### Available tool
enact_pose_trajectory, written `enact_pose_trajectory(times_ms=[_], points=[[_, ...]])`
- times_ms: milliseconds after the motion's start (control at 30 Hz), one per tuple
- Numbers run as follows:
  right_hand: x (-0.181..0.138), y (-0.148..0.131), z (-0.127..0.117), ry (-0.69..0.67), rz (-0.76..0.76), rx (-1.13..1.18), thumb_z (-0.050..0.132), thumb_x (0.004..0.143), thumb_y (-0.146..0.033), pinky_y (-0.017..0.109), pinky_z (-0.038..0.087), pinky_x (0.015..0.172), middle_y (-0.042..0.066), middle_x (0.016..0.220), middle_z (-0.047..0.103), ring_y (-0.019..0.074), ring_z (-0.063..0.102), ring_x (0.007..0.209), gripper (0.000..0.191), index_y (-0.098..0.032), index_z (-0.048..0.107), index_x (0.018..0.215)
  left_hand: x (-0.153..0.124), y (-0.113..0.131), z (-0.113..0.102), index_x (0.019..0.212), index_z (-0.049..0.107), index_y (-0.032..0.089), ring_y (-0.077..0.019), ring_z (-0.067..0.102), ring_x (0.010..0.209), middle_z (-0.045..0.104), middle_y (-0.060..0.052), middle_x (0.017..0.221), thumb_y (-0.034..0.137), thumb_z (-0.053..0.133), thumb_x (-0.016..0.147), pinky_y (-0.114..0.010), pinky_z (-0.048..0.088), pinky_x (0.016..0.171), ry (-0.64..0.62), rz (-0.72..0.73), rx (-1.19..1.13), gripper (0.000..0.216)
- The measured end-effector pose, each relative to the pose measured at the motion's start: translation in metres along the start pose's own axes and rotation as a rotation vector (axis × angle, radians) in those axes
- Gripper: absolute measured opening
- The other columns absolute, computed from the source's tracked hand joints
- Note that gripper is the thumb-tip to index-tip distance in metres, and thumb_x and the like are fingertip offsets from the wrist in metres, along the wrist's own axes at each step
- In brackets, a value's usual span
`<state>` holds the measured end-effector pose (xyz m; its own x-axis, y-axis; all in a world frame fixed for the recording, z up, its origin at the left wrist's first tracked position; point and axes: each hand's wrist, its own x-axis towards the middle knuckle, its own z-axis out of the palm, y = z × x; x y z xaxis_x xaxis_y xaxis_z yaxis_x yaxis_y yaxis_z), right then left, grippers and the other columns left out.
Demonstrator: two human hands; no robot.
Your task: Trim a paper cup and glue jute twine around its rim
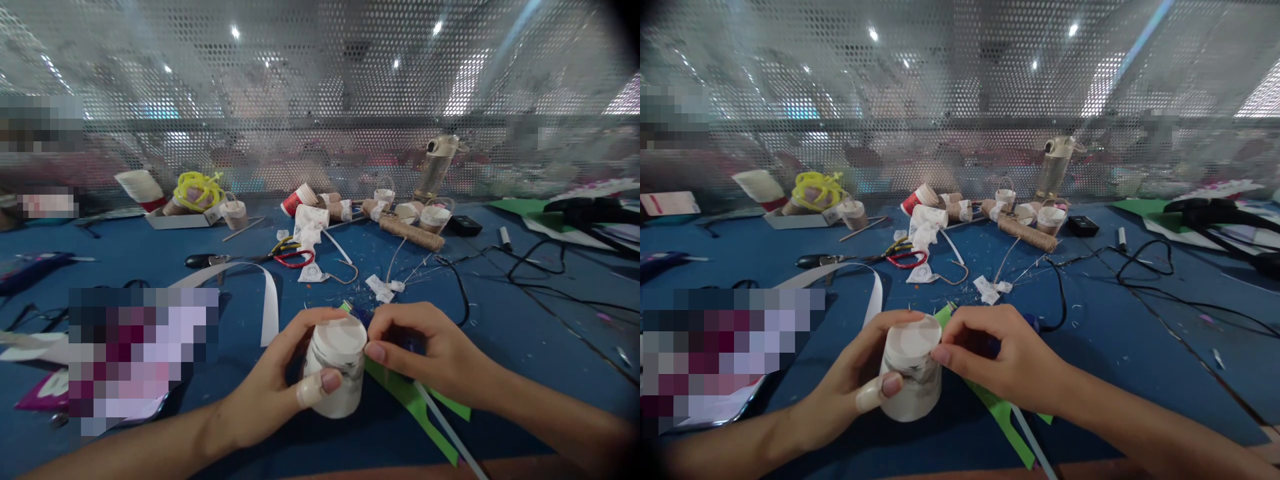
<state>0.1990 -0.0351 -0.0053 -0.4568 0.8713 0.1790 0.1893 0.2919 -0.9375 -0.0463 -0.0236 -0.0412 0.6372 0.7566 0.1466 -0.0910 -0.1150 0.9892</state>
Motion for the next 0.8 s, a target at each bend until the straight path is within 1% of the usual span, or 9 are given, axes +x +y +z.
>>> enact_pose_trajectory(times_ms=[133,300,533,700,800], points=[[0.0002,-0.0004,0.0003,0.014,-0.024,-0.042,0.075,0.089,-0.033,0.022,0.037,0.054,-0.005,0.066,0.059,0.0088,0.047,0.059,0.018,-0.019,0.068,0.079,-0.0001,-0.0010,-0.0004,0.136,0.053,0.044,-0.0178,0.057,0.106,0.058,0.001,0.123,0.039,0.069,0.095,-0.024,0.047,0.089,0.001,-0.004,0.008,0.045],[-0.0003,-0.0018,0.0004,0.041,-0.096,-0.126,0.070,0.091,-0.026,0.021,0.038,0.054,-0.005,0.065,0.058,0.0078,0.047,0.058,0.013,-0.019,0.068,0.080,0.0022,0.0000,-0.0004,0.136,0.053,0.044,-0.0176,0.057,0.107,0.059,0.001,0.124,0.038,0.069,0.095,-0.023,0.047,0.091,0.015,0.004,0.029,0.044],[-0.0028,-0.0037,0.0012,0.052,-0.091,-0.176,0.067,0.093,-0.027,0.021,0.038,0.054,-0.005,0.066,0.057,0.0083,0.047,0.058,0.015,-0.020,0.065,0.080,0.0012,0.0000,0.0001,0.137,0.053,0.044,-0.0185,0.059,0.111,0.061,0.001,0.127,0.035,0.069,0.095,-0.024,0.049,0.095,0.030,0.010,0.068,0.046],[-0.0016,-0.0027,0.0027,0.094,-0.123,-0.231,0.067,0.092,-0.027,0.024,0.043,0.059,-0.003,0.072,0.059,0.0100,0.052,0.063,0.011,-0.020,0.064,0.084,0.0032,0.0003,0.0012,0.137,0.055,0.042,-0.0203,0.062,0.112,0.062,-0.001,0.128,0.033,0.069,0.095,-0.026,0.050,0.096,0.056,0.024,0.096,0.045],[-0.0001,-0.0016,0.0028,0.135,-0.212,-0.263,0.067,0.092,-0.024,0.025,0.046,0.068,-0.001,0.080,0.062,0.0116,0.056,0.073,0.007,-0.020,0.063,0.087,0.0037,0.0004,0.0016,0.136,0.056,0.041,-0.0213,0.062,0.114,0.062,-0.001,0.130,0.032,0.070,0.094,-0.027,0.050,0.097,0.068,0.022,0.098,0.044]])
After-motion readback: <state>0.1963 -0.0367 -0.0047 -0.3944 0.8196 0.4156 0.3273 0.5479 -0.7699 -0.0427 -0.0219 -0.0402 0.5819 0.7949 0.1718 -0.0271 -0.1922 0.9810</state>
